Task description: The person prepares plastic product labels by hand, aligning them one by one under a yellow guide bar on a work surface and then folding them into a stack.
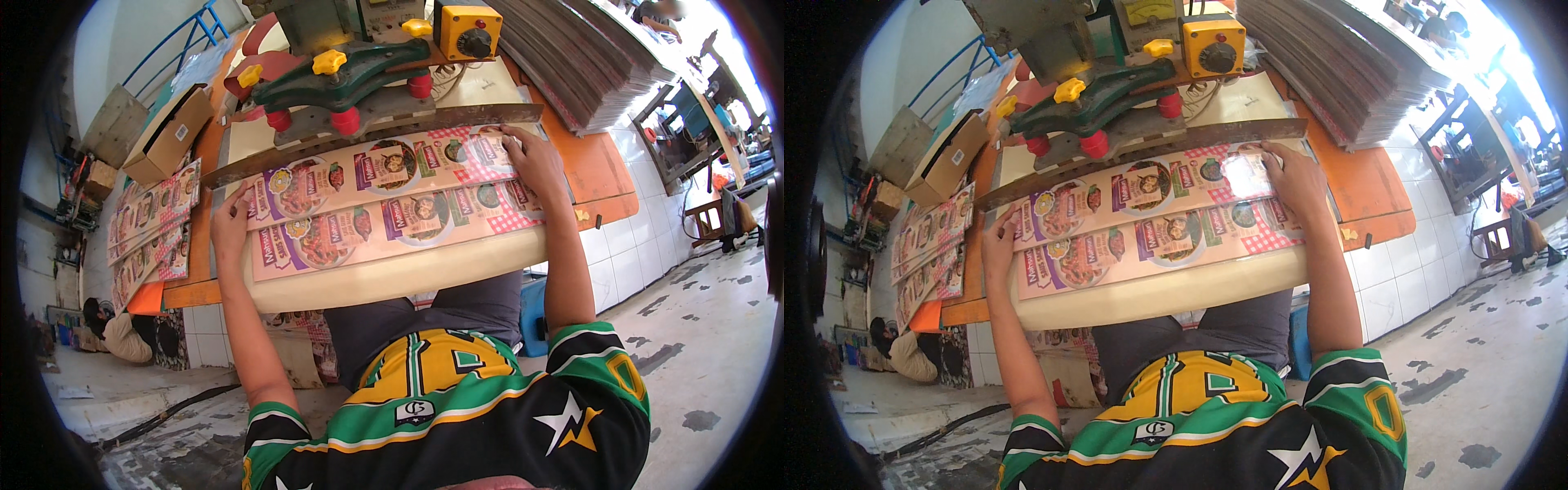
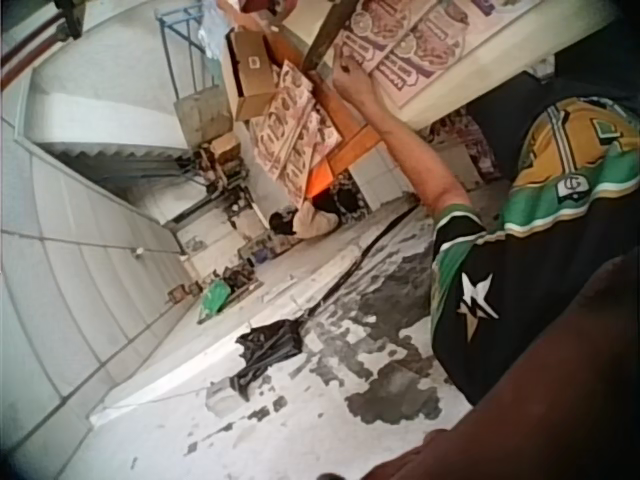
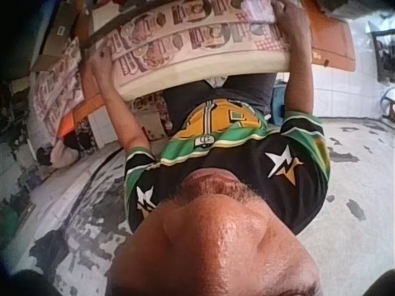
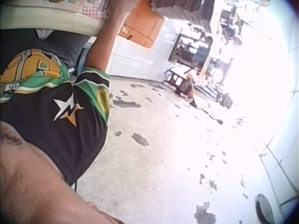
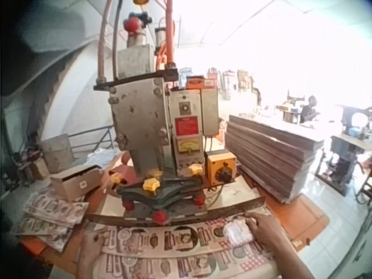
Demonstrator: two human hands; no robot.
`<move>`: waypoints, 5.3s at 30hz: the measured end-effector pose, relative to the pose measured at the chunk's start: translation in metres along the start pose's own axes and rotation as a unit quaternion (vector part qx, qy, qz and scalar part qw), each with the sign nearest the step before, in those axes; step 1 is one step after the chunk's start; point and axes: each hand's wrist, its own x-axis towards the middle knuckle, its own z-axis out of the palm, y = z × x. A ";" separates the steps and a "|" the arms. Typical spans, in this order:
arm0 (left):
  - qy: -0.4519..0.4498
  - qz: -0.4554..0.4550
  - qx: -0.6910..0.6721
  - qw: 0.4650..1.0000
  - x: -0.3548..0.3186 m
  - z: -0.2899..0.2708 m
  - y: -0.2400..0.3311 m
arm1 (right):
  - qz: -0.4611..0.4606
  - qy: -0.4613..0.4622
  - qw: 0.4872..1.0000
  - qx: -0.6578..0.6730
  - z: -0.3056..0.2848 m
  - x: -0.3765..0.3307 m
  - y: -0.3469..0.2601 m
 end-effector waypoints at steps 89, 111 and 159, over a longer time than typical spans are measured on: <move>0.298 0.218 -0.233 0.900 -0.024 -0.001 -0.002 | -0.004 -0.139 0.738 0.661 -0.029 -0.007 0.028; 0.312 0.194 -0.248 0.896 -0.021 -0.001 -0.004 | -0.027 -0.136 0.773 0.619 -0.021 -0.006 0.029; -0.096 0.490 0.026 0.866 -0.085 0.094 0.320 | -0.070 -0.272 0.811 0.514 -0.023 -0.010 0.032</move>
